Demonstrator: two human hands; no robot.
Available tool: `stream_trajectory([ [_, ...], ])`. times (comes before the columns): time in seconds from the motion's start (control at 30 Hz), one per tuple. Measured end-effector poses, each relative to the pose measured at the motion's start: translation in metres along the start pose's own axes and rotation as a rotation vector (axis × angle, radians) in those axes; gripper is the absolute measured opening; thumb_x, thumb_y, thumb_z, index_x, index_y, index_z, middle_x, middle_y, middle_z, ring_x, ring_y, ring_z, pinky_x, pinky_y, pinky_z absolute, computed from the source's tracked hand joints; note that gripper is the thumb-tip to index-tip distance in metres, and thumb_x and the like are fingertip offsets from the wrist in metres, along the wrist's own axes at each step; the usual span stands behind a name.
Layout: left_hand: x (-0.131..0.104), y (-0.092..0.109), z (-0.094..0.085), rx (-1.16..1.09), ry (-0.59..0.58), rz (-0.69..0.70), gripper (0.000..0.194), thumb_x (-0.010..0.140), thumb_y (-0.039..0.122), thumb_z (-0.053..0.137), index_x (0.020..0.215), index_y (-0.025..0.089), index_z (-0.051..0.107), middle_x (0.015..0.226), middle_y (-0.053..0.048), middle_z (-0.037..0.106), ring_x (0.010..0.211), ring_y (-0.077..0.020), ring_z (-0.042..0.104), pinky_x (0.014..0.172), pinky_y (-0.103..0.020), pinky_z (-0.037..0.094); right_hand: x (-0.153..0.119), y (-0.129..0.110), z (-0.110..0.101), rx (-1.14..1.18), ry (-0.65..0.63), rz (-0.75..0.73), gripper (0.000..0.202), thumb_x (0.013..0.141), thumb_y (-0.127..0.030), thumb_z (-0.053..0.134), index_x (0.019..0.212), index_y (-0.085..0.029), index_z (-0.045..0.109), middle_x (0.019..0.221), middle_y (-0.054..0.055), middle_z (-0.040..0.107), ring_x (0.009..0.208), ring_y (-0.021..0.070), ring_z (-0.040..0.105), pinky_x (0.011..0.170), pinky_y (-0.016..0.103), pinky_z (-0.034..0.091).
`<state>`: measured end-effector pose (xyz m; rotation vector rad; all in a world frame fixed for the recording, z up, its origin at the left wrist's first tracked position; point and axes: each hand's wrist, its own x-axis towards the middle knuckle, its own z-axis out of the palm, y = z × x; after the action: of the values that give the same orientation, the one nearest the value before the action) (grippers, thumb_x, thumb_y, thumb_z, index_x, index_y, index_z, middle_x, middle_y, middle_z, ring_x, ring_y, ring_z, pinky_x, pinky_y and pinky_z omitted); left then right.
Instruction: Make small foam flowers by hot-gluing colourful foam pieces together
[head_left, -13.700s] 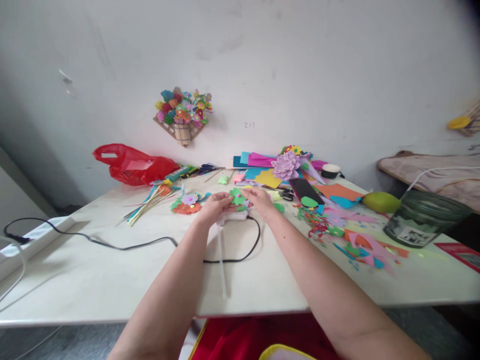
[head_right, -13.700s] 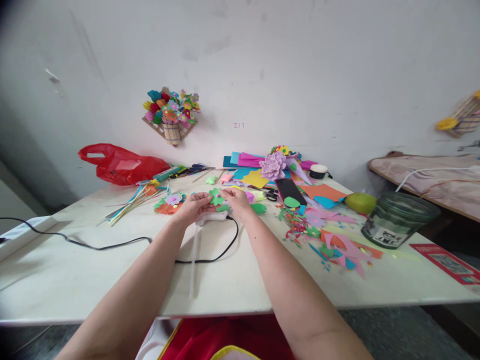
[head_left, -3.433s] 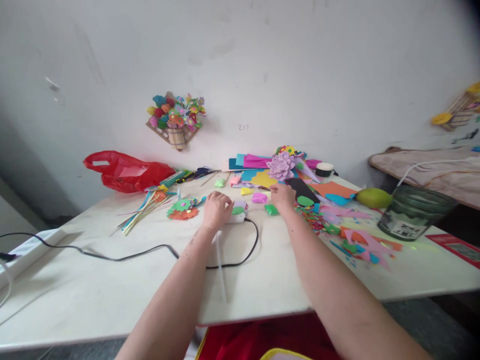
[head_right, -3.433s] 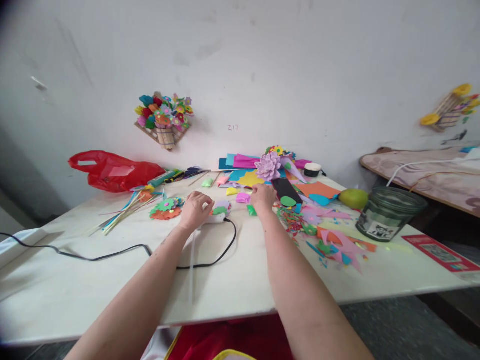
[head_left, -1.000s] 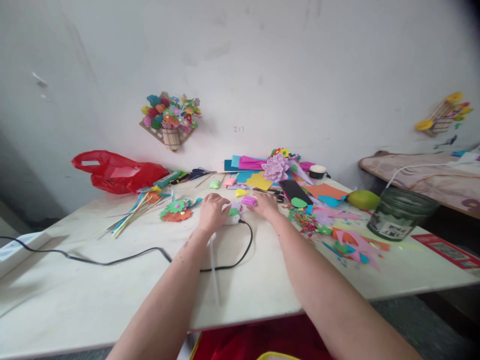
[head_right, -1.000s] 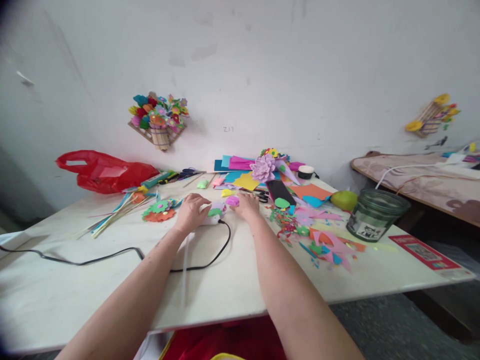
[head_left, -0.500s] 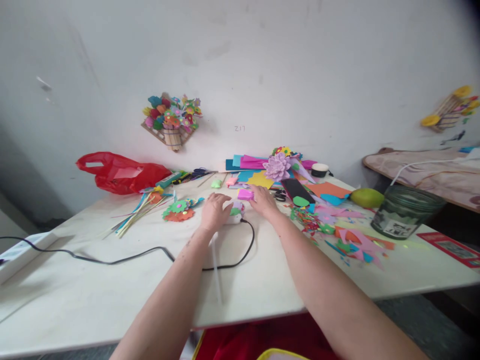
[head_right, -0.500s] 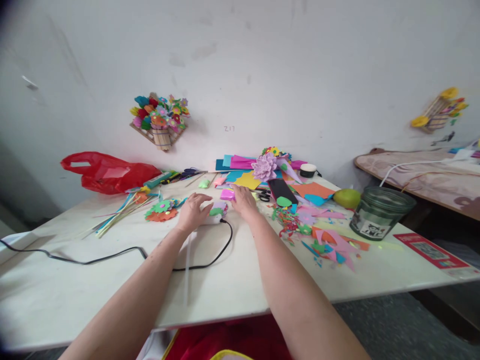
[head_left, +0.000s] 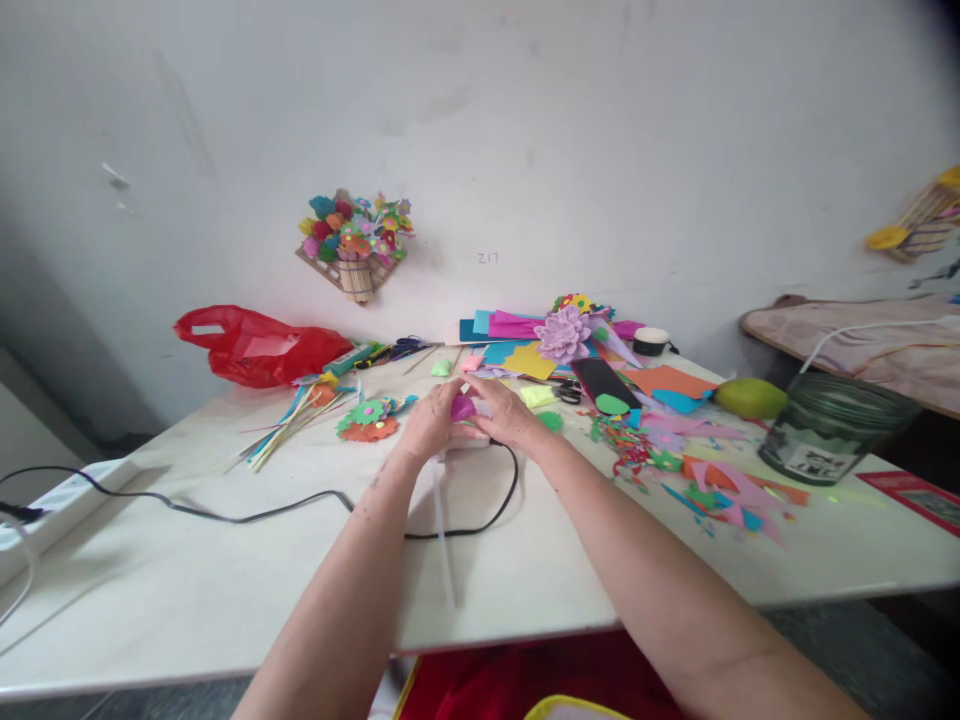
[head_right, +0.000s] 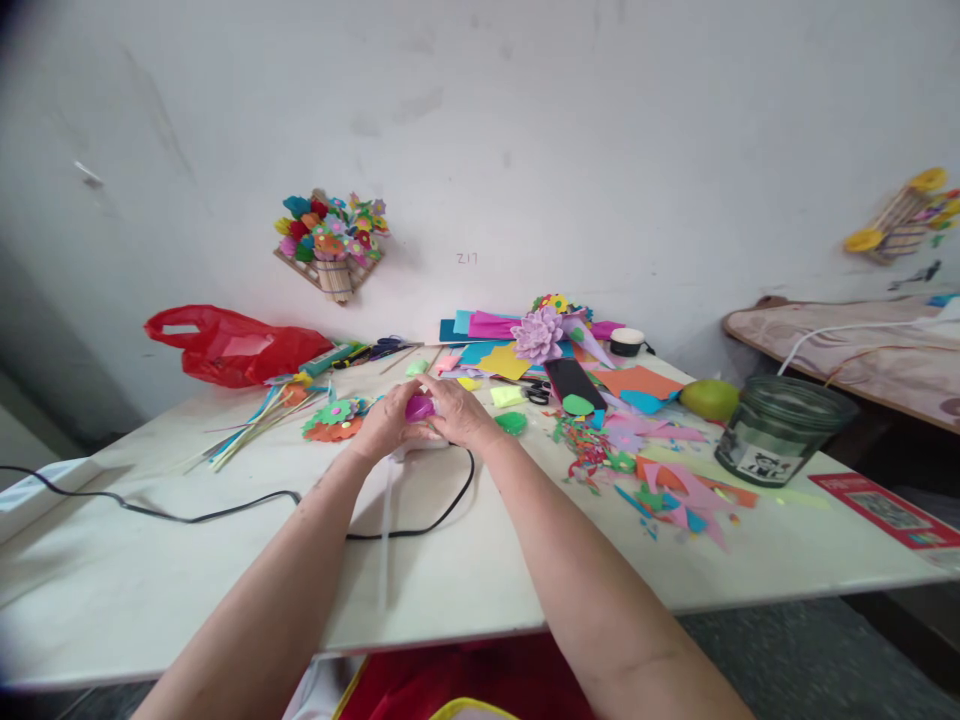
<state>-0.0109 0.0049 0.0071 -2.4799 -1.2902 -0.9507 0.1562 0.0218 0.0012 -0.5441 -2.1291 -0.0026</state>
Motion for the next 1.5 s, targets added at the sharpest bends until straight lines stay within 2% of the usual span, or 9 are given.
stream_trajectory([
  [0.13,0.0,-0.004,0.001,0.002,-0.034,-0.041,0.063,0.067,0.048,0.06,0.117,0.014,0.043,0.094,-0.011,0.058,0.084,-0.0231,0.056,0.073,-0.034,0.043,0.003,-0.003,0.0,0.194,0.03,0.073,0.058,0.069,-0.019,0.061,0.123,-0.022,0.04,0.101,0.007,0.057,0.091,0.018,0.054,0.081,0.034,0.044],
  [0.3,0.001,-0.002,-0.003,-0.083,0.054,-0.008,0.041,0.07,0.043,0.059,0.099,0.015,0.054,0.087,-0.008,0.059,0.084,-0.0208,0.055,0.072,-0.031,0.042,0.007,-0.007,-0.009,0.469,0.14,0.306,0.034,0.071,-0.024,0.055,0.105,-0.019,0.052,0.102,0.008,0.056,0.09,0.016,0.054,0.073,0.029,0.047],
  [0.4,0.001,-0.001,-0.004,-0.113,0.084,-0.018,0.037,0.071,0.043,0.058,0.096,0.015,0.055,0.084,-0.007,0.059,0.08,-0.019,0.055,0.071,-0.03,0.042,0.007,-0.004,-0.013,0.517,0.222,0.462,0.022,0.07,-0.025,0.055,0.09,-0.017,0.056,0.094,0.006,0.059,0.083,0.0154,0.055,0.069,0.029,0.047],
  [0.47,0.001,-0.001,-0.004,-0.122,0.083,-0.018,0.037,0.071,0.044,0.058,0.094,0.015,0.056,0.083,-0.006,0.058,0.079,-0.0183,0.054,0.07,-0.029,0.041,0.007,-0.003,-0.015,0.516,0.26,0.508,0.017,0.067,-0.024,0.056,0.083,-0.017,0.056,0.088,0.005,0.059,0.078,0.0149,0.054,0.064,0.028,0.046],
  [0.57,0.0,-0.002,-0.003,-0.125,0.082,-0.02,0.035,0.071,0.045,0.057,0.09,0.016,0.056,0.081,-0.005,0.057,0.076,-0.0173,0.053,0.068,-0.028,0.041,0.008,-0.003,-0.015,0.494,0.272,0.489,0.012,0.064,-0.022,0.057,0.074,-0.017,0.056,0.082,0.003,0.059,0.073,0.0138,0.053,0.06,0.026,0.045],
  [0.8,0.001,-0.003,-0.002,-0.124,0.097,-0.029,0.036,0.07,0.046,0.058,0.089,0.015,0.057,0.079,-0.005,0.058,0.075,-0.0179,0.054,0.067,-0.028,0.041,0.009,-0.001,-0.015,0.413,0.17,0.461,0.006,0.063,-0.02,0.058,0.067,-0.016,0.059,0.07,0.001,0.059,0.065,0.0125,0.053,0.063,0.027,0.044],
  [0.97,0.001,-0.002,-0.002,-0.16,0.074,-0.051,0.044,0.065,0.047,0.062,0.094,0.015,0.056,0.084,-0.007,0.061,0.08,-0.0193,0.055,0.071,-0.029,0.041,0.008,0.003,-0.013,0.415,0.123,0.367,0.008,0.063,-0.016,0.059,0.067,-0.016,0.065,0.086,0.006,0.062,0.079,0.0148,0.056,0.07,0.028,0.044],
  [1.23,0.0,-0.003,-0.001,-0.188,0.02,-0.082,0.042,0.064,0.046,0.063,0.092,0.016,0.059,0.078,-0.003,0.06,0.072,-0.016,0.054,0.066,-0.026,0.04,0.004,0.004,-0.01,0.537,0.066,0.399,0.013,0.061,-0.019,0.062,0.074,-0.019,0.068,0.105,0.008,0.06,0.104,0.0193,0.051,0.074,0.03,0.046],
  [1.5,0.0,-0.001,-0.001,-0.22,-0.019,-0.055,0.042,0.065,0.048,0.062,0.09,0.014,0.061,0.075,-0.003,0.059,0.066,-0.0137,0.053,0.062,-0.024,0.039,0.003,0.003,-0.01,0.474,0.012,0.363,0.013,0.061,-0.016,0.063,0.073,-0.019,0.068,0.113,0.008,0.055,0.106,0.0201,0.049,0.067,0.028,0.047],
])
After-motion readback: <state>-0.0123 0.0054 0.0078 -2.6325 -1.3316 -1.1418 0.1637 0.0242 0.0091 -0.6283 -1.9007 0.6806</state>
